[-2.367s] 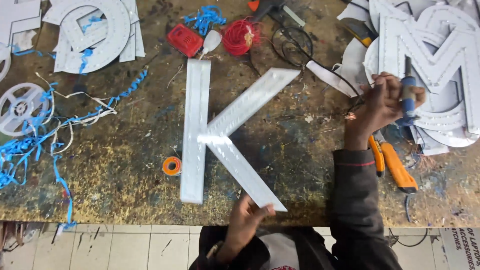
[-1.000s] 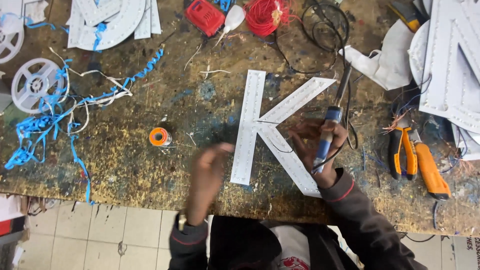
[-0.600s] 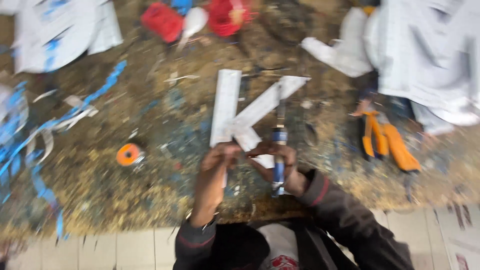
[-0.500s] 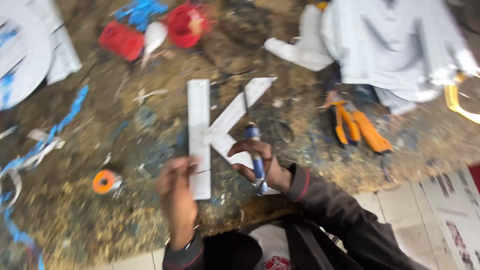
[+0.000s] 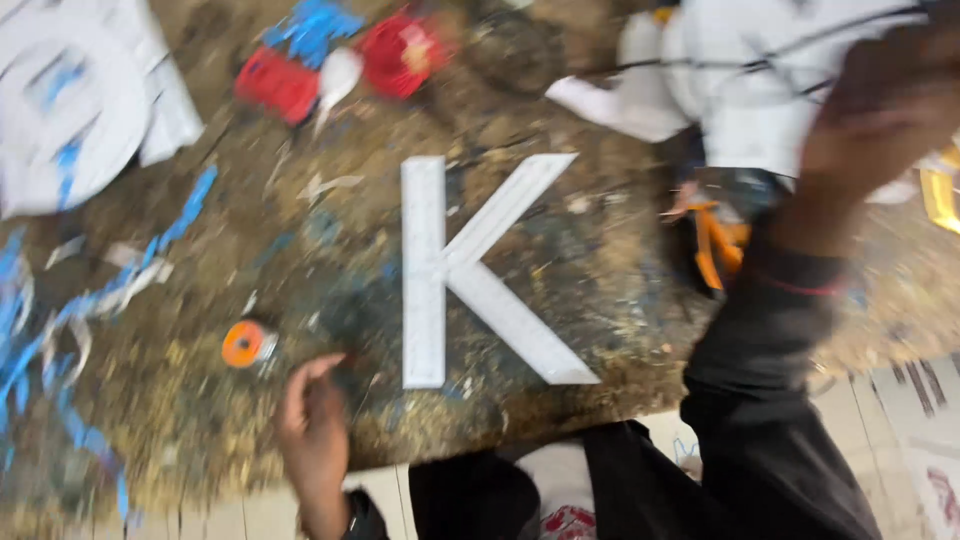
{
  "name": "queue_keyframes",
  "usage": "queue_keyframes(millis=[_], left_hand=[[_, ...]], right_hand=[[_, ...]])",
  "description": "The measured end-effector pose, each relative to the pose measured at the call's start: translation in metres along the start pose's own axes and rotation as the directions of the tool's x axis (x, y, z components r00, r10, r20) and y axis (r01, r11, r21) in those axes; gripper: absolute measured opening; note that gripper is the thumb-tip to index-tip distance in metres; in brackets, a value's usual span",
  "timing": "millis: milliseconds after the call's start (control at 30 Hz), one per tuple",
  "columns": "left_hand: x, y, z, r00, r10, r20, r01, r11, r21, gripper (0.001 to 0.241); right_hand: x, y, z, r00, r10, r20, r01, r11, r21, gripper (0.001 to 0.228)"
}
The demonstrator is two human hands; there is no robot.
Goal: Soldering electrical wires to LED strips on a letter-shaped sign component at a workbench.
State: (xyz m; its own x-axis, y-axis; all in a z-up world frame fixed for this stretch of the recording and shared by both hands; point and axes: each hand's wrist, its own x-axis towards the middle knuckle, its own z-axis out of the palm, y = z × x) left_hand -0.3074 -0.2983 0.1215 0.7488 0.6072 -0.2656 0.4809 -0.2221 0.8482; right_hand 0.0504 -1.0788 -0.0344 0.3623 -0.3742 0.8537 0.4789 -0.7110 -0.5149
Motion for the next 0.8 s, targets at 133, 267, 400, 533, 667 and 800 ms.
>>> queue_keyframes(millis=[133, 267, 400, 533, 667, 800], left_hand=[[-0.01, 0.0, -0.008, 0.977, -0.075, 0.198, 0.025, 0.97, 0.243, 0.074], [-0.007, -0.017, -0.004, 0.956, -0.074, 0.284, 0.013, 0.978, 0.208, 0.057], [-0.014, -0.01, 0.005, 0.936, 0.063, 0.348, -0.105, 0.989, 0.105, 0.039], [-0.012, -0.024, 0.024, 0.901, 0.212, 0.378, -0.219, 0.975, -0.024, 0.036], [-0.021, -0.005, 0.036, 0.869, 0.298, 0.395, -0.283, 0.954, -0.095, 0.033], [-0.021, 0.001, 0.048, 0.828, 0.317, 0.462, -0.277, 0.948, -0.155, 0.032]], right_hand=[[-0.029, -0.039, 0.158, 0.842, 0.167, 0.513, -0.537, 0.356, 0.765, 0.02], [-0.071, -0.211, 0.121, 0.336, 0.056, 0.94, -0.917, -0.209, 0.34, 0.019], [-0.119, -0.401, 0.161, 0.269, 0.544, 0.795, -0.963, 0.137, 0.233, 0.033], [-0.166, -0.449, 0.175, 0.227, 0.318, 0.921, -0.974, 0.058, 0.22, 0.04], [-0.219, -0.444, 0.176, 0.439, 0.041, 0.898, -0.876, 0.24, 0.418, 0.032], [-0.206, -0.515, 0.153, 0.386, -0.201, 0.9, -0.861, 0.273, 0.43, 0.055]])
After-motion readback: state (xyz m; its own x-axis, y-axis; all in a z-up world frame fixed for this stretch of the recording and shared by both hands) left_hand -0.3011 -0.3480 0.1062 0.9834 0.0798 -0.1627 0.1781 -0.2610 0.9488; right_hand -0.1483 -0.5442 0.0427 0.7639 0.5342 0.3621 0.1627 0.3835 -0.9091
